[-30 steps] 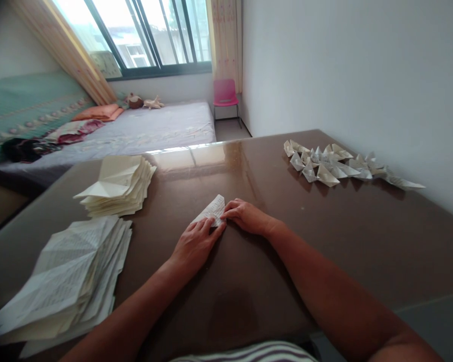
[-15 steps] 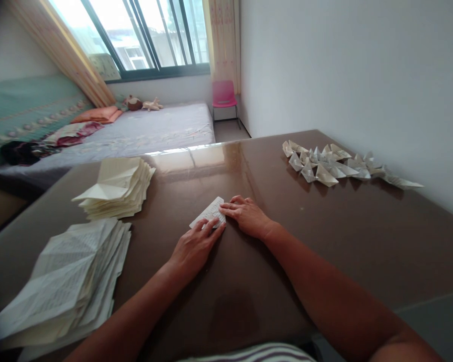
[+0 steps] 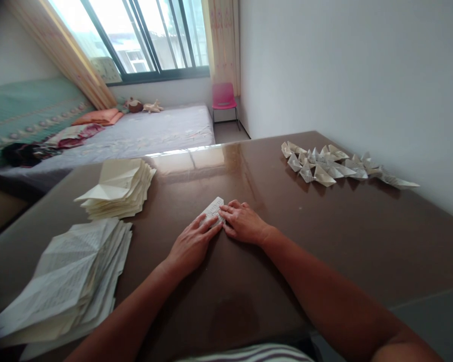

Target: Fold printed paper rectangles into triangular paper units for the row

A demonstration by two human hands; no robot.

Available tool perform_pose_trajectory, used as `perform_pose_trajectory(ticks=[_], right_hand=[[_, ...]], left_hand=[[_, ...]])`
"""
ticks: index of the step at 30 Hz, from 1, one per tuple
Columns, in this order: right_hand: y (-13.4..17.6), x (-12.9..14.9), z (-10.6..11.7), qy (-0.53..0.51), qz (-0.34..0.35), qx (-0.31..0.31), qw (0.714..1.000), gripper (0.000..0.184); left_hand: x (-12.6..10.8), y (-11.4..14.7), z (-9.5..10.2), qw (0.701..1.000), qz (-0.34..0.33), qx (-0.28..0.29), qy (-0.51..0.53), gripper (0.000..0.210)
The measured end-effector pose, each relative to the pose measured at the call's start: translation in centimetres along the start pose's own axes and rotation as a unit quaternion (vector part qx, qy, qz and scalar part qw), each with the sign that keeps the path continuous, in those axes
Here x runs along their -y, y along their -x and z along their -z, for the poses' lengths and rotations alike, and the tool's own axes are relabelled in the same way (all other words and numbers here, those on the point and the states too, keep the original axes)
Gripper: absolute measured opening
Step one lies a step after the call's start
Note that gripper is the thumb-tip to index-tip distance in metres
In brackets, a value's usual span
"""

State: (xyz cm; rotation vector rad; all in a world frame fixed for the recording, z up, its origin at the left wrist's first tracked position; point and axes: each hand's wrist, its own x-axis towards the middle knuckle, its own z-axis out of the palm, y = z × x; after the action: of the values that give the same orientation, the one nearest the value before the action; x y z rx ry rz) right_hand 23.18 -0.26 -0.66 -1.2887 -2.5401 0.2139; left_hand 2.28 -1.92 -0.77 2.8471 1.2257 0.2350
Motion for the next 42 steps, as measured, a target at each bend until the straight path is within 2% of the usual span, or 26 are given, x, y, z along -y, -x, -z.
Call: perform_pose_trajectory(ticks=[3, 7, 11, 14, 19, 25, 27, 29, 32, 34, 36, 39, 42], right_hand=[[-0.1, 0.2, -0.1, 0.008, -0.001, 0.003, 1.000, 0.046], [-0.3, 0.3, -0.5, 0.042, -0.014, 0.007, 0.999, 0.040], [-0.3, 0.5, -0.4, 0.076, -0.001, 0.000, 0.997, 0.039], [-0.4, 0.7, 0.0, 0.076, 0.005, -0.021, 0.997, 0.039], [-0.6, 0.5, 0.5, 0.040, 0.025, -0.051, 0.998, 0.023], [-0.9, -0.5, -0.9, -0.038, 0.006, -0.092, 0.995, 0.029], [-1.2, -0.6, -1.3, -0.072, 0.005, -0.104, 0.992, 0.029], [-1.5, -0.5, -1.6, -0.101, 0.006, -0.110, 0.989, 0.027], [-1.9, -0.3, -1.8, -0.119, 0.019, -0.109, 0.987, 0.022], [-2.0, -0.1, -1.9, -0.125, 0.027, -0.111, 0.986, 0.023], [-2.0, -0.1, -2.0, -0.134, 0.029, -0.119, 0.983, 0.024], [-1.8, -0.2, -1.9, -0.151, 0.021, -0.123, 0.981, 0.015], [-1.6, -0.1, -1.5, -0.148, -0.002, -0.120, 0.982, 0.008]], left_hand=[[1.1, -0.1, -0.2, 0.999, 0.028, -0.021, 0.028, 0.036], [2.5, -0.2, -0.6, 0.993, 0.089, -0.057, 0.044, 0.037], [3.0, -0.2, -0.7, 0.991, 0.090, -0.070, 0.075, 0.042], [2.7, -0.1, -0.3, 0.989, 0.092, -0.071, 0.091, 0.048], [1.5, 0.0, 0.2, 0.986, 0.081, -0.066, 0.126, 0.046], [-1.1, 0.4, 0.5, 0.977, 0.046, -0.061, 0.197, 0.041], [-1.2, 0.3, 0.7, 0.972, 0.031, -0.066, 0.221, 0.036], [-0.3, 0.0, 0.7, 0.972, 0.032, -0.103, 0.210, 0.032], [2.3, -0.7, 0.2, 0.973, 0.092, -0.176, 0.119, 0.038], [4.1, -1.1, -0.4, 0.977, 0.104, -0.165, 0.088, 0.046], [5.2, -1.3, -0.9, 0.986, 0.083, -0.120, 0.085, 0.044], [5.7, -1.4, -1.2, 0.992, 0.078, -0.086, 0.056, 0.036], [5.6, -1.4, -1.0, 0.989, 0.108, -0.096, 0.004, 0.028]])
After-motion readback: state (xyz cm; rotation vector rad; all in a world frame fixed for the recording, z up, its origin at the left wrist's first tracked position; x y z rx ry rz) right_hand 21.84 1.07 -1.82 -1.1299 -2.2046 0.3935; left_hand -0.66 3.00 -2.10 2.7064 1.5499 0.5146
